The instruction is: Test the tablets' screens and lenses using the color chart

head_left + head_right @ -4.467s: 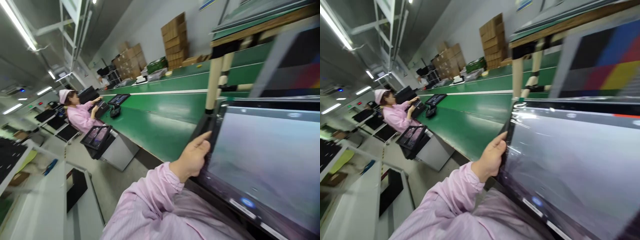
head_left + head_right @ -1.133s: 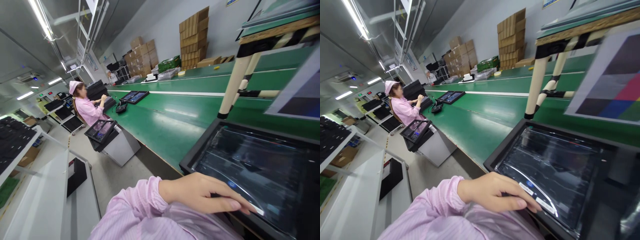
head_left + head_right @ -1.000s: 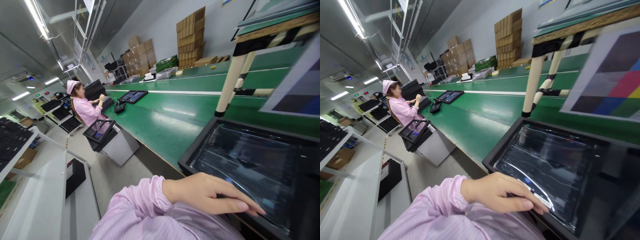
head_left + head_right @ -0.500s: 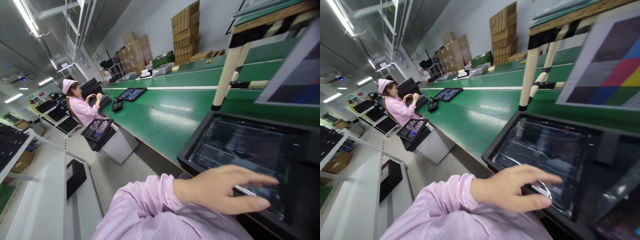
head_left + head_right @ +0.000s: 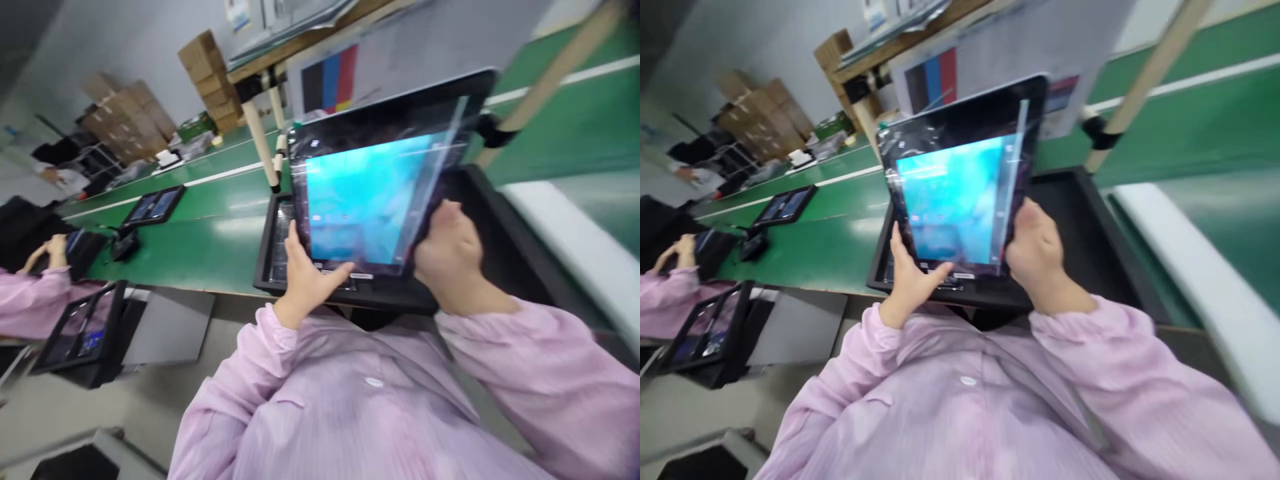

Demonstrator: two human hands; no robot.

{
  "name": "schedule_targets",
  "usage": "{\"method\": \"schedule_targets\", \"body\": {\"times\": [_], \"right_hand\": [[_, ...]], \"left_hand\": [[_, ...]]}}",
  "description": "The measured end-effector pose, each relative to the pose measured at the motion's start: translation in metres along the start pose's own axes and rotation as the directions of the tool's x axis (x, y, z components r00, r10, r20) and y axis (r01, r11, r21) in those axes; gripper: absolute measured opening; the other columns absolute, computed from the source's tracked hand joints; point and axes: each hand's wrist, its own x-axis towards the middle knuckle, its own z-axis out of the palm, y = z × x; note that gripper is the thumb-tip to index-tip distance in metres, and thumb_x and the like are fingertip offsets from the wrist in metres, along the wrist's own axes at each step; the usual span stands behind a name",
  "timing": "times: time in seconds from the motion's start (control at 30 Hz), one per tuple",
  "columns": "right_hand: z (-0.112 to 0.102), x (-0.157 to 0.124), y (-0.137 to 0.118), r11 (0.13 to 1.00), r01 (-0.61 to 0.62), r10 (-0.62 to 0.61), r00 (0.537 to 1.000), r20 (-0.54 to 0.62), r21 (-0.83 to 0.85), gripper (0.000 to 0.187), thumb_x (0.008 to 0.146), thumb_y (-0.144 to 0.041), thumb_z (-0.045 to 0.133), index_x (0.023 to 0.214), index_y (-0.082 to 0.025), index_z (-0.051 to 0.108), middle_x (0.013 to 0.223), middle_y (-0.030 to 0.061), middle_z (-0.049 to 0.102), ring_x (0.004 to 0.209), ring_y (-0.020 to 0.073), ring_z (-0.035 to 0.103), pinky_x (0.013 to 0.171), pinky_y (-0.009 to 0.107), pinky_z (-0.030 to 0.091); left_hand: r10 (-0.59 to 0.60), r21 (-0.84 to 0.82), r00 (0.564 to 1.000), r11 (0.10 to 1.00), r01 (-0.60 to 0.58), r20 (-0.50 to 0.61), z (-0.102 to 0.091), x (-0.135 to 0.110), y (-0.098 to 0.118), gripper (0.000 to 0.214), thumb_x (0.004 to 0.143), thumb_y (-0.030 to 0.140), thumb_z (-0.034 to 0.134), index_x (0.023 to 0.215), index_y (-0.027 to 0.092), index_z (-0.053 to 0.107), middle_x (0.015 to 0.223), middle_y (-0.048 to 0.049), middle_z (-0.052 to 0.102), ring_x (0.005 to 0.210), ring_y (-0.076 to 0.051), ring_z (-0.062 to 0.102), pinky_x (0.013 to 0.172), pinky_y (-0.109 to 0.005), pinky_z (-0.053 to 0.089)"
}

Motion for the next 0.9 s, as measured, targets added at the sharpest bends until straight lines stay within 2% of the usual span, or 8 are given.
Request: {"method": "schedule_targets", "body": {"times": [0.1,0.2,0.3,0.4,0.57,0.77,0.9], "right_hand": [[-0.010,0.000,0.004,0.988,-0.060,0.058,0.998,0.016,0.142,0.082,0.085,-0.091,0.035,0.083,-0.013,0.056,0.067,0.0027,0.049,0.055,0.0072,0.046,0.054,0.025,0.042],[-0.002,0.000,0.004,0.957,-0.080,0.085,0.996,-0.004,0.279,0.079,0.082,-0.093,0.045,0.078,-0.015,0.054,0.069,0.0024,0.052,0.060,0.0110,0.050,0.058,0.029,0.049],[0.002,-0.001,0.003,0.932,-0.055,0.080,0.995,-0.056,0.359,0.078,0.076,-0.092,0.057,0.068,-0.015,0.045,0.069,0.0020,0.048,0.063,0.0100,0.047,0.060,0.027,0.049],[0.001,-0.002,0.002,0.912,-0.033,0.069,0.995,-0.072,0.408,0.077,0.076,-0.088,0.063,0.065,-0.014,0.044,0.068,0.0021,0.048,0.065,0.0091,0.046,0.060,0.024,0.047],[0.003,-0.003,0.002,0.884,-0.002,0.047,0.995,-0.084,0.468,0.069,0.079,-0.081,0.067,0.070,-0.015,0.052,0.075,0.0023,0.055,0.071,0.0112,0.051,0.071,0.028,0.053],[0.007,-0.002,0.002,0.867,0.046,0.012,0.994,-0.113,0.496,0.070,0.076,-0.080,0.070,0.066,-0.015,0.048,0.068,0.0012,0.050,0.066,0.0102,0.047,0.063,0.027,0.048],[0.007,0.000,0.005,0.860,0.059,0.010,0.991,-0.132,0.508,0.066,0.079,-0.077,0.071,0.070,-0.015,0.051,0.074,0.0023,0.053,0.072,0.0117,0.050,0.064,0.028,0.048]], "left_hand": [[0.077,0.053,0.997,0.996,-0.076,-0.020,0.006,-0.002,-0.011,0.123,0.070,0.056,0.083,0.156,0.014,0.006,0.160,-0.0278,0.021,0.154,-0.038,0.025,0.126,-0.053,0.025],[0.172,0.082,0.984,0.982,-0.168,-0.044,0.010,-0.007,-0.017,0.121,0.072,0.052,0.083,0.156,0.018,0.003,0.159,-0.0264,0.023,0.154,-0.037,0.026,0.125,-0.053,0.027],[0.216,0.106,0.975,0.972,-0.209,-0.053,0.013,-0.009,-0.021,0.120,0.074,0.048,0.083,0.155,0.018,0.000,0.156,-0.0274,0.025,0.151,-0.037,0.031,0.124,-0.053,0.029],[0.235,0.141,0.970,0.964,-0.226,-0.053,0.015,-0.009,-0.024,0.120,0.074,0.047,0.083,0.154,0.017,-0.001,0.156,-0.0278,0.023,0.151,-0.037,0.031,0.124,-0.055,0.028],[0.210,0.165,0.977,0.966,-0.200,-0.045,0.017,-0.008,-0.024,0.121,0.073,0.043,0.084,0.152,0.017,-0.004,0.157,-0.0283,0.018,0.153,-0.039,0.026,0.127,-0.056,0.021],[0.235,0.167,0.971,0.960,-0.226,-0.034,0.018,-0.009,-0.024,0.119,0.076,0.043,0.082,0.152,0.017,-0.006,0.159,-0.0289,0.016,0.155,-0.039,0.020,0.127,-0.057,0.018],[0.264,0.181,0.964,0.950,-0.253,-0.036,0.018,-0.009,-0.025,0.120,0.077,0.041,0.081,0.153,0.016,-0.008,0.159,-0.0294,0.013,0.156,-0.039,0.018,0.127,-0.057,0.018]]}}
